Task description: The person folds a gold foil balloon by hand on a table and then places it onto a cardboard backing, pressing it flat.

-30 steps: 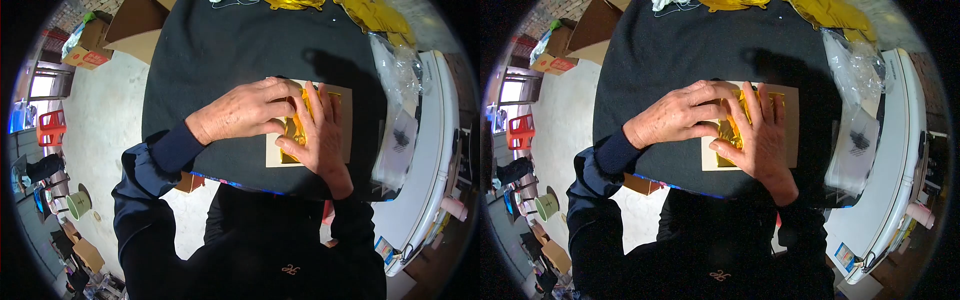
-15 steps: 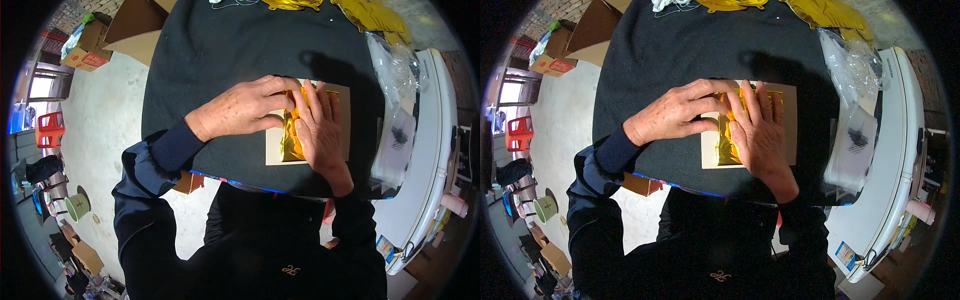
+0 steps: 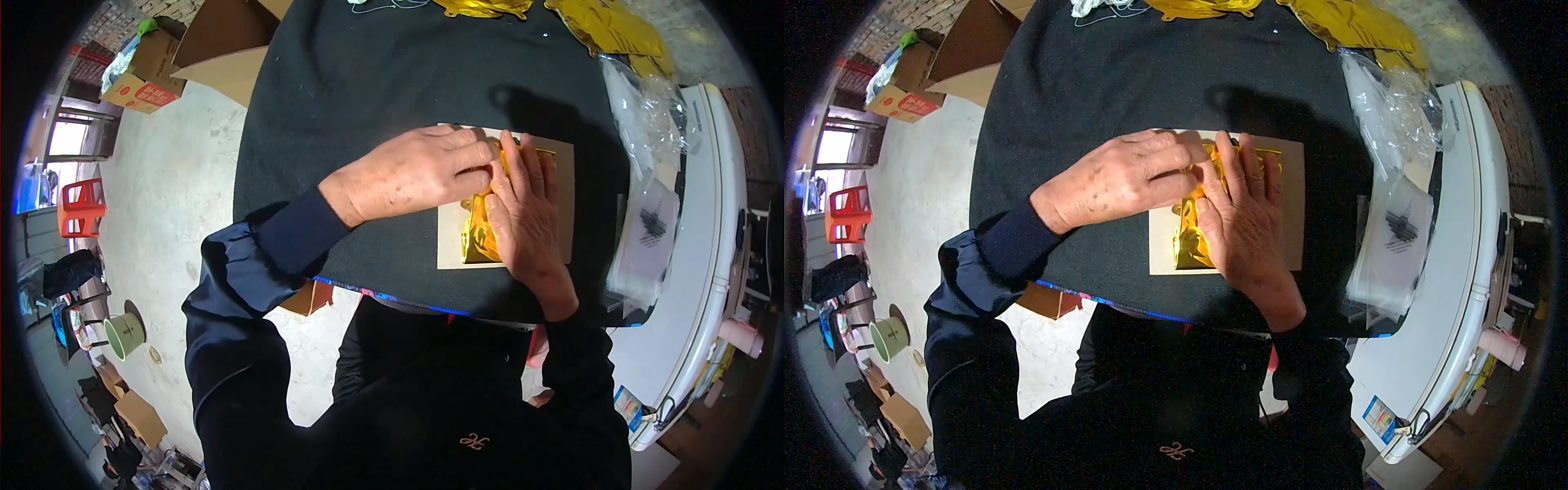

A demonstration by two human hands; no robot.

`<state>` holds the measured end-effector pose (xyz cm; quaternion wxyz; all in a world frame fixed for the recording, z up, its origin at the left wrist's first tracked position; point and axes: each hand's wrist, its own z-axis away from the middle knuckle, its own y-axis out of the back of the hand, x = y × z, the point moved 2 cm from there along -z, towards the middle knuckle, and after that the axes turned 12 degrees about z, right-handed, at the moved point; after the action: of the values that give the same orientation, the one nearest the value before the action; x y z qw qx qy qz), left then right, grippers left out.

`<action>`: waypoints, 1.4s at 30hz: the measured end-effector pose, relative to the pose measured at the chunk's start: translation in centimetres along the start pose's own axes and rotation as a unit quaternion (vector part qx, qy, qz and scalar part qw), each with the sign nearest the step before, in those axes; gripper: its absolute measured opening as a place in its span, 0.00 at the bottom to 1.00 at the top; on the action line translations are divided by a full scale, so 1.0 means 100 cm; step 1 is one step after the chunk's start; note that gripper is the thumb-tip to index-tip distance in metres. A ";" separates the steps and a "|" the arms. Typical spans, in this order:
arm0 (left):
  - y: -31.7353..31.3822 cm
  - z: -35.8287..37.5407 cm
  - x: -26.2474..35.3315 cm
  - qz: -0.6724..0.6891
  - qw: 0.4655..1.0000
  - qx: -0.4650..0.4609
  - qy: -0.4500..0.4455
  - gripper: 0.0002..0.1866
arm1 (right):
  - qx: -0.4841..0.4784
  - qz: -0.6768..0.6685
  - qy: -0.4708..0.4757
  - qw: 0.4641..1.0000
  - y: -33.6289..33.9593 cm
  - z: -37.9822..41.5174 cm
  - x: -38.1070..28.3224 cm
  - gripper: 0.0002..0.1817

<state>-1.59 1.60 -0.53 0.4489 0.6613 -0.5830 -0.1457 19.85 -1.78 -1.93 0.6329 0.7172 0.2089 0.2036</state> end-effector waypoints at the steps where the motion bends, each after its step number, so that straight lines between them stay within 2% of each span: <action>1: 0.001 -0.002 0.001 -0.017 1.000 -0.007 -0.012 0.09 | -0.001 -0.001 0.000 1.000 0.000 0.000 0.000 0.32; 4: -0.003 -0.004 0.001 -0.034 0.999 -0.005 -0.039 0.08 | -0.008 0.006 -0.002 1.000 0.002 -0.001 0.000 0.33; 7: -0.003 -0.005 -0.001 0.005 0.999 0.006 -0.038 0.07 | -0.007 0.008 -0.005 1.000 0.001 0.000 0.000 0.33; 10: 0.002 0.002 -0.003 0.030 0.999 -0.034 -0.008 0.08 | -0.007 0.007 -0.002 1.000 0.002 0.000 0.000 0.33; 14: 0.006 0.015 -0.003 0.086 0.996 -0.015 0.001 0.17 | -0.001 0.003 -0.001 1.000 0.005 0.000 -0.001 0.34; 17: 0.008 0.017 -0.001 0.098 0.995 -0.005 0.010 0.18 | 0.002 0.017 -0.001 1.000 0.006 -0.001 -0.002 0.34; 20: 0.009 0.012 0.002 0.114 0.993 0.010 0.009 0.14 | 0.008 0.014 0.004 1.000 0.005 -0.001 -0.002 0.34; 29: -0.001 0.016 -0.006 0.098 0.995 -0.003 0.024 0.20 | 0.014 0.022 0.006 1.000 0.005 -0.002 -0.003 0.34; 42: -0.002 0.017 -0.005 0.141 0.989 0.003 0.048 0.18 | 0.010 0.021 0.005 1.000 0.003 0.000 -0.002 0.33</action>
<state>-2.82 1.33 -1.80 0.4908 0.5798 -0.6487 -0.0473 19.72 -1.91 -1.67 0.6205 0.7264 0.1990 0.2183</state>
